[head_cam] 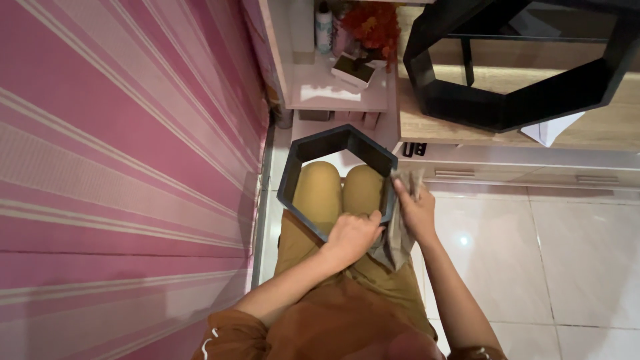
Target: Wiping down decorative black wall shelves with a cleaning cloth.
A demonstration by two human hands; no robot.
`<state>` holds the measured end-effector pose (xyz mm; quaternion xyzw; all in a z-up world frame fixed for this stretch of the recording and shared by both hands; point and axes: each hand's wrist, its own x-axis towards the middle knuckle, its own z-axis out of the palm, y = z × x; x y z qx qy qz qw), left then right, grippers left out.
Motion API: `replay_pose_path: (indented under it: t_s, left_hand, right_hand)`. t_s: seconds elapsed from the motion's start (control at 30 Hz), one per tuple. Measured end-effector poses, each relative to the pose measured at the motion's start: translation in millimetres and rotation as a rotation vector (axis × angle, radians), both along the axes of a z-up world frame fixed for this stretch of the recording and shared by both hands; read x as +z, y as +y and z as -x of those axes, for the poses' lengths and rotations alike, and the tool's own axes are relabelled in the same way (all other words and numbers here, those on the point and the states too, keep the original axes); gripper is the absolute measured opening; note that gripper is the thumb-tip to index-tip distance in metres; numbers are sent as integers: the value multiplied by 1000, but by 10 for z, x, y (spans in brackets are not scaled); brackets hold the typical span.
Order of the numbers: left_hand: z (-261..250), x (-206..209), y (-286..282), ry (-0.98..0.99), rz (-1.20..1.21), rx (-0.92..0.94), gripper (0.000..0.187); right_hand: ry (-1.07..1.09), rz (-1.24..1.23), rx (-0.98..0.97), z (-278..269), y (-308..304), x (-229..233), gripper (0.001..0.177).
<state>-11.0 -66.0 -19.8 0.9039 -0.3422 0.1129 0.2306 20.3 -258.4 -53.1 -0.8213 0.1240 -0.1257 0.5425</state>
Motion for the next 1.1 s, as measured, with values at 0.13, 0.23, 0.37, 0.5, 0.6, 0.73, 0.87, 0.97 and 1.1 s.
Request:
replay_pose_path:
  t_s: [0.13, 0.23, 0.37, 0.5, 0.6, 0.73, 0.87, 0.97, 1.1]
  left_hand:
    - [-12, 41, 7, 0, -22, 15, 27]
    - [-30, 56, 14, -7, -24, 10, 27]
    - [-50, 15, 5, -7, -32, 5, 26]
    - [-42, 53, -9, -12, -11, 6, 25]
    - [-57, 28, 2, -12, 4, -9, 27]
    - [-56, 120, 37, 11, -61, -14, 28]
    - [-94, 151, 84, -33, -13, 15, 31]
    - [-186, 171, 159, 8, -30, 61, 35]
    - [-266, 389, 309, -85, 41, 183, 43]
  right_hand:
    - [2, -196, -32, -421, -6, -127, 39]
    - [146, -319, -166, -679, -122, -622, 48]
    - [135, -216, -170, -671, -134, -868, 51]
    - [42, -285, -126, -359, 13, -622, 41]
    - [188, -68, -173, -151, 48, -559, 38]
    - [198, -170, -133, 154, 130, -170, 35]
    - [254, -130, -80, 418, 211, 116, 34]
    - [299, -182, -46, 540, 251, 125, 35]
    - [239, -439, 67, 550, 350, 359, 29]
